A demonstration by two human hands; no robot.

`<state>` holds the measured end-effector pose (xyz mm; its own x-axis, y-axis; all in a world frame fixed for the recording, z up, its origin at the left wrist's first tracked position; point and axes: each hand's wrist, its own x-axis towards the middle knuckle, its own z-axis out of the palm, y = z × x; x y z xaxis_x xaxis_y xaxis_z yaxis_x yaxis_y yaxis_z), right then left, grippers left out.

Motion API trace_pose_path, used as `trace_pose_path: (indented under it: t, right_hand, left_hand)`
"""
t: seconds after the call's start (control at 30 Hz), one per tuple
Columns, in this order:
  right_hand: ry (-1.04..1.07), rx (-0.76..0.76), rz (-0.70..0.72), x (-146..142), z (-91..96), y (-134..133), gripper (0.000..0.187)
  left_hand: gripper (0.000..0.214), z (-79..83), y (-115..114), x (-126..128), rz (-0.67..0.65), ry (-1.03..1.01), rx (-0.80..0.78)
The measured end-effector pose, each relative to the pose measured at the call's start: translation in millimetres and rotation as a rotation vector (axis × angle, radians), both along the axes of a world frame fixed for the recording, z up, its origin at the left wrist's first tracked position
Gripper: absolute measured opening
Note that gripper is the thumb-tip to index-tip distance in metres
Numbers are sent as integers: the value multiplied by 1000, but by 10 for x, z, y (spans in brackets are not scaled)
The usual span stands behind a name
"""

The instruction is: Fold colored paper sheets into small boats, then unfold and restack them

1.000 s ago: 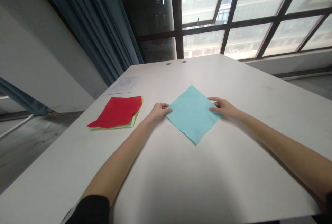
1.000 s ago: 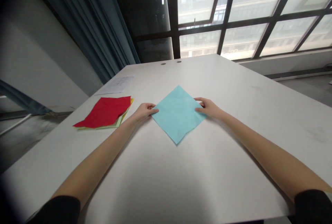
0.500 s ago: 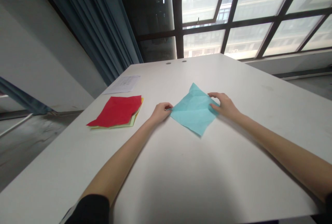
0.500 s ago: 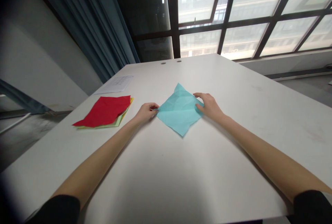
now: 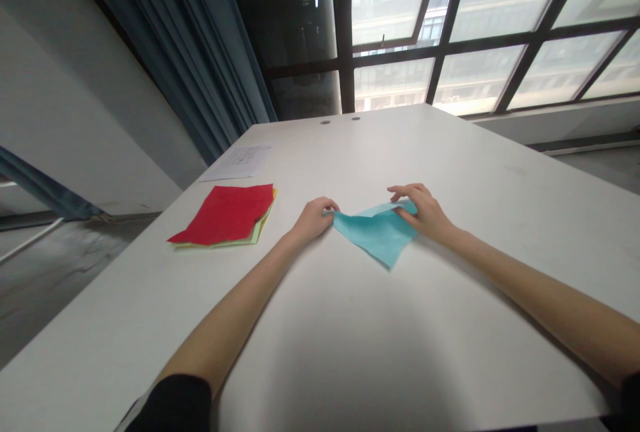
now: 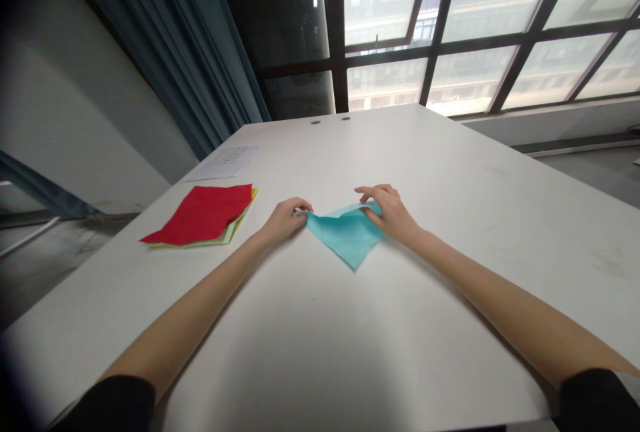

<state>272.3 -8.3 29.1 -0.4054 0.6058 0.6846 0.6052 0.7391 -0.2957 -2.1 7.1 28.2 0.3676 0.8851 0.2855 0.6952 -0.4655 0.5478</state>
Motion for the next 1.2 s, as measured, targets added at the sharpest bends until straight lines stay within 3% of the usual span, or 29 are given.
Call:
trace_pose_path:
  t: [0.13, 0.27, 0.43, 0.7, 0.93, 1.2]
  right_hand:
    - [-111, 58, 32, -6, -17, -10, 19]
    - [-159, 79, 41, -7, -33, -6, 21]
    - [-181, 106, 49, -19, -36, -11, 21]
    - [-341, 65, 286, -53, -143, -45, 24]
    - [-472, 20, 303, -42, -179, -36, 26]
    - [-453, 8, 356, -91, -158, -87, 28]
  left_hand:
    - [25, 229, -145, 120, -37, 130, 191]
    - [21, 451, -351, 284, -430, 284, -10]
    - [30, 430, -465, 368, -585, 418, -57]
    - [48, 230, -416, 306, -476, 538, -154]
    - [67, 232, -422, 258, -409, 627, -357]
    - [71, 233, -416, 239, -369, 628, -406]
